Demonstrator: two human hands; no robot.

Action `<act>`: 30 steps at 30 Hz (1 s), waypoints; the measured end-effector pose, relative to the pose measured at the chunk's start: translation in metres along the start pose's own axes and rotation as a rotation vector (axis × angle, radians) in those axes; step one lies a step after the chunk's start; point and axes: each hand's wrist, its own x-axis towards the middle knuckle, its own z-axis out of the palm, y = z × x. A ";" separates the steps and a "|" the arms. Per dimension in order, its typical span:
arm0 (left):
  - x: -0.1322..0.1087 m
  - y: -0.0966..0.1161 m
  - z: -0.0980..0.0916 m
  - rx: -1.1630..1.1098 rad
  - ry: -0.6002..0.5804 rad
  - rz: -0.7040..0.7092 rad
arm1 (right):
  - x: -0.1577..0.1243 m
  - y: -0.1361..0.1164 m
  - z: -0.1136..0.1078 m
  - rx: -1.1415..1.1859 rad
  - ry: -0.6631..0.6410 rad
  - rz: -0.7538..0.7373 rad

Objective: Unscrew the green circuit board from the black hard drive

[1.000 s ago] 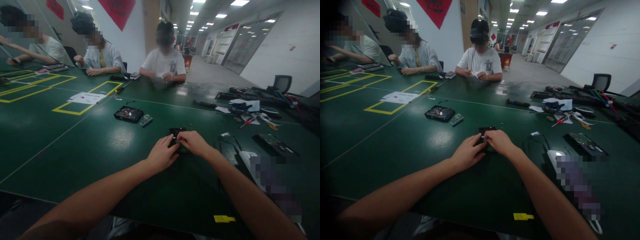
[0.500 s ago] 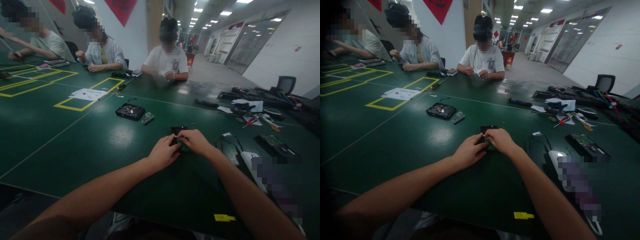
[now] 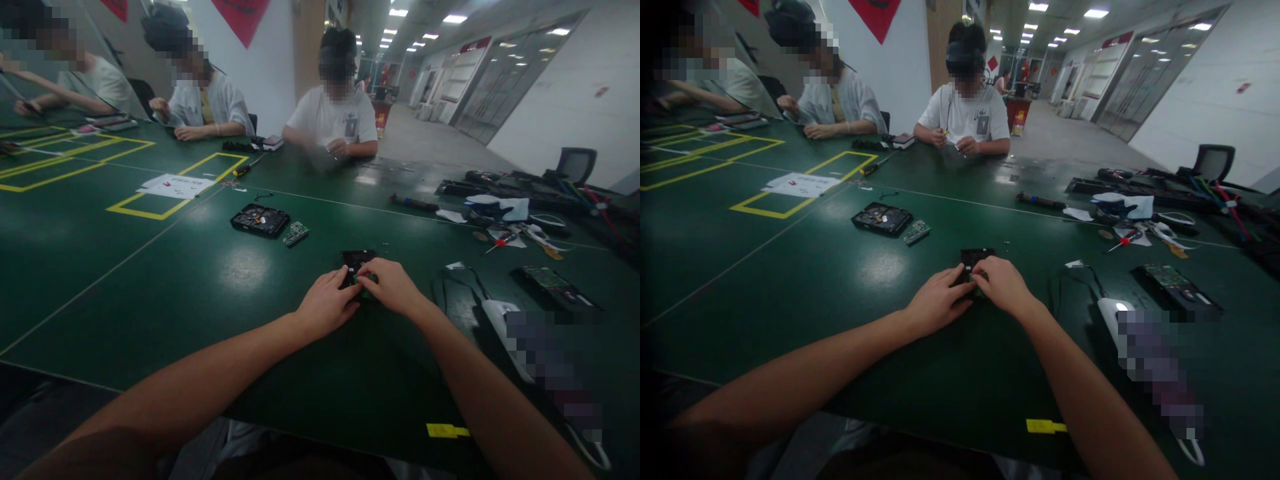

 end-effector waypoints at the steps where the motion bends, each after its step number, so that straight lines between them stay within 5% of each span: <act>1: 0.000 0.000 -0.001 0.006 -0.002 0.002 | 0.001 -0.001 0.001 -0.001 0.001 0.014; 30: 0.001 0.001 -0.004 0.048 -0.027 0.028 | 0.005 0.010 0.005 0.009 0.010 -0.127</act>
